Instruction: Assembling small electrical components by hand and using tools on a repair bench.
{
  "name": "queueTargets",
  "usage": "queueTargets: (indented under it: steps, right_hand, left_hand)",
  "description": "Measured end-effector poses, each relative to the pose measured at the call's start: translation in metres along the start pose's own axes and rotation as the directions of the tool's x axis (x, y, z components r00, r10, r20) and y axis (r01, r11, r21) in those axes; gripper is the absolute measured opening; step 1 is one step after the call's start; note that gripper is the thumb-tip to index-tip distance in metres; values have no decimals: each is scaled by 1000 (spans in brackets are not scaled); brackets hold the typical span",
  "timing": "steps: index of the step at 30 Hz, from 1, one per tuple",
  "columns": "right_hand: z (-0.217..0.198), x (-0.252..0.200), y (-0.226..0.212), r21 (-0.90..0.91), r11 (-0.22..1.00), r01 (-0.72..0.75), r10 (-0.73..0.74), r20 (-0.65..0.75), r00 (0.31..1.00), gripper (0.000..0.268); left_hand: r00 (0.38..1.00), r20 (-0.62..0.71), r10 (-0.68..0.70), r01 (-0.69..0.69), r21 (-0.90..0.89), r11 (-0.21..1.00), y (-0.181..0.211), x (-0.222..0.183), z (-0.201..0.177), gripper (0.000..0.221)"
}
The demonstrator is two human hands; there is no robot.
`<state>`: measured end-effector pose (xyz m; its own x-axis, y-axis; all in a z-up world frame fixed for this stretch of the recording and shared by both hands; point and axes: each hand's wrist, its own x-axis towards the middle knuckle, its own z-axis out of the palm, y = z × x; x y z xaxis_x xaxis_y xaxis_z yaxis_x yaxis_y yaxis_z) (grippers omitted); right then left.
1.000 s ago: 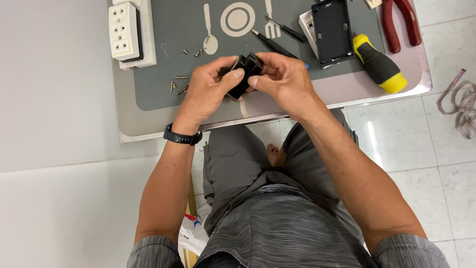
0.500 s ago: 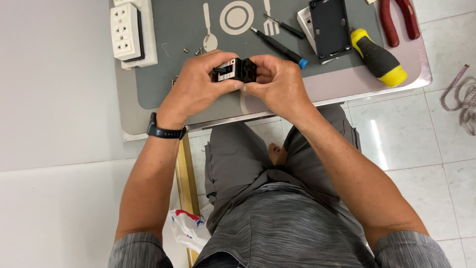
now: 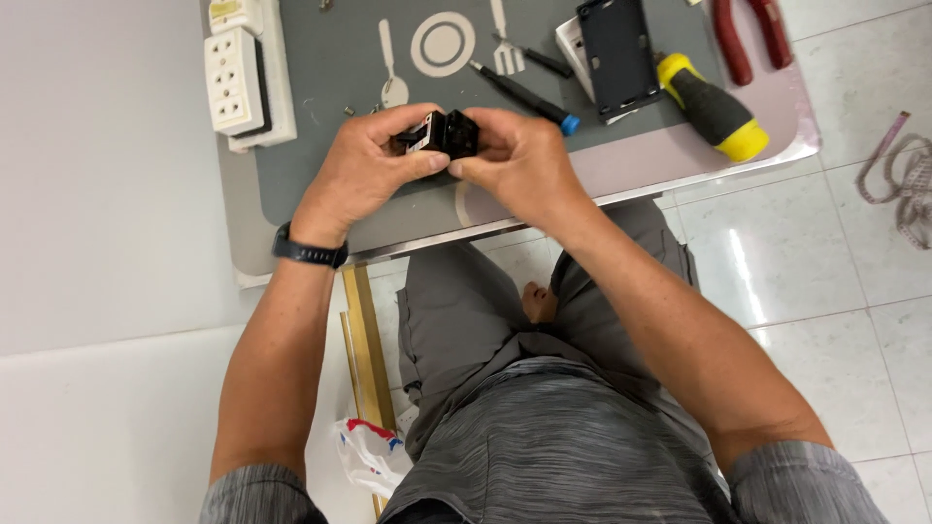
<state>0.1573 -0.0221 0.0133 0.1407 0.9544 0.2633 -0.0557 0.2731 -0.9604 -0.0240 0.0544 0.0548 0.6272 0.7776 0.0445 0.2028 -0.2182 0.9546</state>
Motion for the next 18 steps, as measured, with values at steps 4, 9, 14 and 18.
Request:
queueTargets:
  steps: [4, 9, 14, 18]
  right_hand:
    - [-22, 2, -37, -462, 877, -136, 156, 7, 988, 61]
    - [-53, 37, -23, -958, 44, 282, -433, 236, 870, 13]
    - [-61, 64, -5, -967, -70, 245, -20, 247, 969, 6]
    - [-44, 45, 9, -933, -274, 233, -43, 254, 966, 15]
  left_hand:
    - [997, 10, -71, 59, 446, 893, 41, -5, 6, 35]
    - [997, 77, -12, -31, 538, 842, 42, -11, 5, 39]
    - [992, 126, -19, -81, 734, 675, 20, -8, 0, 38]
    - [981, 191, -17, -144, 790, 596, 13, -4, 8, 61]
